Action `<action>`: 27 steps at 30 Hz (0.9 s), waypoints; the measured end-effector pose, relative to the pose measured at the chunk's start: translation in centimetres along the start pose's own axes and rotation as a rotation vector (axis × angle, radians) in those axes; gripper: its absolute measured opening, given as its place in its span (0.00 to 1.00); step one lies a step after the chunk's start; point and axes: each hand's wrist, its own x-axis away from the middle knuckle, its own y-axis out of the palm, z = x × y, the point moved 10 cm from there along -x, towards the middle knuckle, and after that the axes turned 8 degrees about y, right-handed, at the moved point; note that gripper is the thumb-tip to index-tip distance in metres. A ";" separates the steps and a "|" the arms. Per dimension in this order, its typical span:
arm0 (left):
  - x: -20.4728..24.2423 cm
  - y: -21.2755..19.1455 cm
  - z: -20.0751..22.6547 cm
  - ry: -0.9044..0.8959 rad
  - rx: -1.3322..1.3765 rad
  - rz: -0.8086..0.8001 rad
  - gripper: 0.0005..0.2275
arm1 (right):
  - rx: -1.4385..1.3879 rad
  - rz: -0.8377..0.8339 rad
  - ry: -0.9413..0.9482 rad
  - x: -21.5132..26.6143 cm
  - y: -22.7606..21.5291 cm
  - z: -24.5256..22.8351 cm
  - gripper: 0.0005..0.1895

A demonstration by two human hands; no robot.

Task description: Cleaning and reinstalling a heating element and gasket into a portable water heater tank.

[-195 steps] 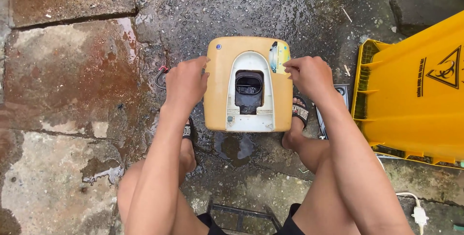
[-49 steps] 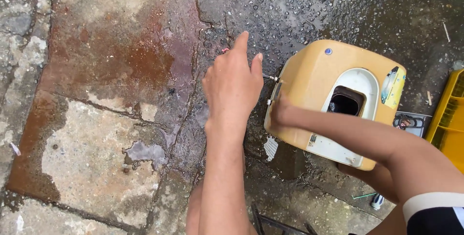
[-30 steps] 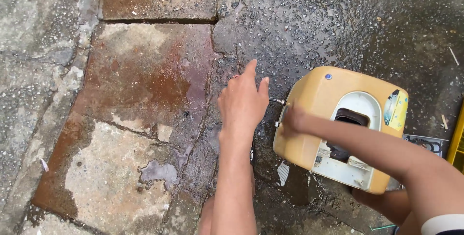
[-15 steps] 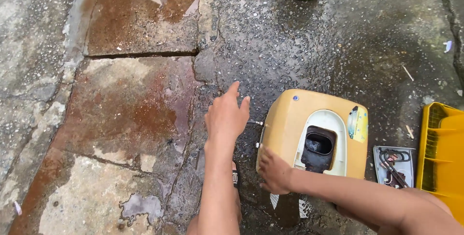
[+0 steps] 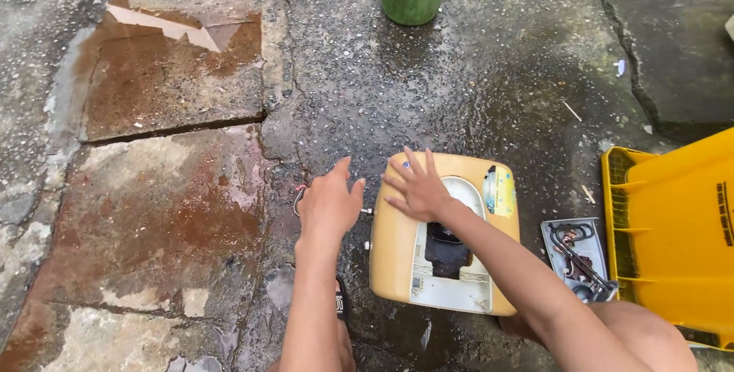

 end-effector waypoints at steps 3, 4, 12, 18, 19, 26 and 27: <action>-0.1 1.4 0.5 -0.004 -0.030 -0.049 0.24 | -0.106 -0.024 0.097 -0.9 3.0 7.0 0.36; -0.1 1.9 0.7 -0.015 -0.039 -0.072 0.25 | -0.200 -0.090 0.309 -1.3 4.9 11.8 0.38; -4.7 12.3 -1.4 -0.014 -0.236 -0.327 0.28 | -1.028 -0.274 0.695 14.0 18.1 20.9 0.51; -2.5 19.9 -3.3 -0.126 -0.220 -0.577 0.51 | -1.820 -0.010 1.043 23.1 12.7 12.4 0.43; -1.8 20.3 -3.6 -0.172 -0.198 -0.565 0.58 | -1.788 0.059 1.007 23.7 8.6 11.8 0.40; -1.2 21.6 -4.3 -0.240 -0.135 -0.351 0.57 | -1.128 -0.005 0.821 21.6 7.8 11.2 0.56; -1.0 21.3 -4.1 -0.251 -0.107 -0.316 0.55 | -1.037 -0.038 0.785 21.3 7.7 10.8 0.59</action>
